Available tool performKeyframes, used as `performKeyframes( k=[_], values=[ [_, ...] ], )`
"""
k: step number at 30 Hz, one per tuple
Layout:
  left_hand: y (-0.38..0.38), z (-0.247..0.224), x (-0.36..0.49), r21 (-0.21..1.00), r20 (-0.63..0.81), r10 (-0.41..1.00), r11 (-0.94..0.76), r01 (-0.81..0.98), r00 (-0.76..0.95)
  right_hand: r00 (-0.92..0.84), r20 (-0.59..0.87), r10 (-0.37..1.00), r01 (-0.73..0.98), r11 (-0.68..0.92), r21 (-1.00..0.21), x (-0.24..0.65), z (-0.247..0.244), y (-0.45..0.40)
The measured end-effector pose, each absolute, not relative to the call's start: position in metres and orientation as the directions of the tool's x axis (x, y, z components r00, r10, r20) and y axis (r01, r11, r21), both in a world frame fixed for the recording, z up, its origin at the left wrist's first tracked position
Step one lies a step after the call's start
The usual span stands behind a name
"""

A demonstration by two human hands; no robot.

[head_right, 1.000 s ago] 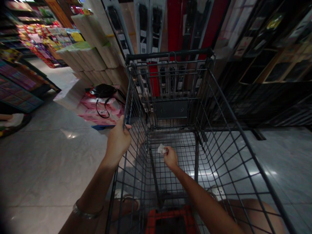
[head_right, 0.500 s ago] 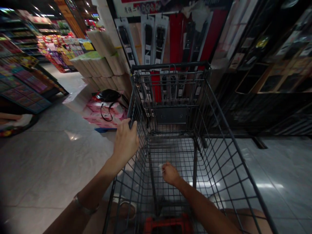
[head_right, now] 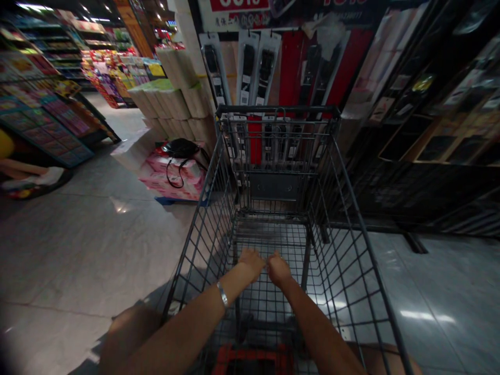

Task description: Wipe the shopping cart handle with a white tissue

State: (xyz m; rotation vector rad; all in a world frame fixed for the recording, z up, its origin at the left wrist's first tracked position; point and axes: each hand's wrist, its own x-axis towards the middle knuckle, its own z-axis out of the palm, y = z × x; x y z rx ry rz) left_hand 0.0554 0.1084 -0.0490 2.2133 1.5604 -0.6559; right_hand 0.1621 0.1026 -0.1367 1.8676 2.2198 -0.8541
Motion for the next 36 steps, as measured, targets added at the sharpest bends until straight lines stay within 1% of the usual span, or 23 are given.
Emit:
performKeyframes(
  k=[4, 7, 9, 11, 14, 17, 21, 26, 29, 33, 34, 36],
  values=[
    [0.098, -0.091, 0.040, -0.015, -0.517, 0.840, -0.203, 0.979, 0.166, -0.245, -0.395, 0.885, 0.949, 0.135, -0.285, 0.172, -0.135, 0.107],
    [0.085, -0.116, 0.033, -0.012, -0.452, 0.886, -0.127, 0.992, 0.108, -0.233, -0.373, 0.898, 0.947, 0.122, -0.297, 0.177, -0.138, 0.107],
    [0.076, -0.130, 0.034, -0.003, -0.408, 0.911, -0.071, 0.998, 0.063, -0.225, -0.379, 0.898, 0.937, 0.094, -0.335, 0.179, -0.142, 0.104],
    [0.069, -0.142, 0.039, 0.004, -0.363, 0.932, 0.007, 1.000, -0.005, -0.244, -0.367, 0.898, 0.911, 0.082, -0.404, 0.178, -0.147, 0.101],
    [0.061, -0.158, 0.049, 0.040, -0.298, 0.953, 0.077, 0.996, -0.061, -0.312, -0.302, 0.901, 0.857, 0.129, -0.499, 0.178, -0.157, 0.093],
    [0.055, -0.171, 0.055, 0.107, -0.203, 0.978, 0.074, 0.992, -0.051, -0.384, -0.241, 0.891, 0.803, 0.194, -0.563, 0.182, -0.167, 0.086],
    [0.047, -0.185, 0.054, 0.189, -0.045, 0.998, 0.057, 0.980, -0.049, -0.425, -0.185, 0.886, 0.747, 0.227, -0.625, 0.190, -0.177, 0.085],
    [0.044, -0.191, 0.050, 0.210, -0.015, 0.999, 0.037, 0.977, -0.035, -0.462, -0.178, 0.869, 0.715, 0.246, -0.654, 0.192, -0.188, 0.095],
    [0.044, -0.192, 0.050, 0.220, -0.022, 0.999, 0.041, 0.975, -0.037, -0.434, -0.137, 0.890, 0.737, 0.264, -0.623, 0.189, -0.196, 0.100],
    [0.043, -0.197, 0.050, 0.201, 0.014, 0.999, 0.033, 0.979, -0.036, -0.377, -0.004, 0.926, 0.748, 0.302, -0.591, 0.186, -0.207, 0.101],
    [0.043, -0.199, 0.050, 0.189, 0.039, 0.999, 0.021, 0.982, -0.028, -0.342, 0.038, 0.939, 0.743, 0.295, -0.601, 0.185, -0.209, 0.103],
    [0.042, -0.203, 0.051, 0.161, 0.094, 0.996, -0.006, 0.987, -0.009, -0.218, 0.122, 0.968, 0.728, 0.245, -0.640, 0.185, -0.211, 0.110]
  ],
)
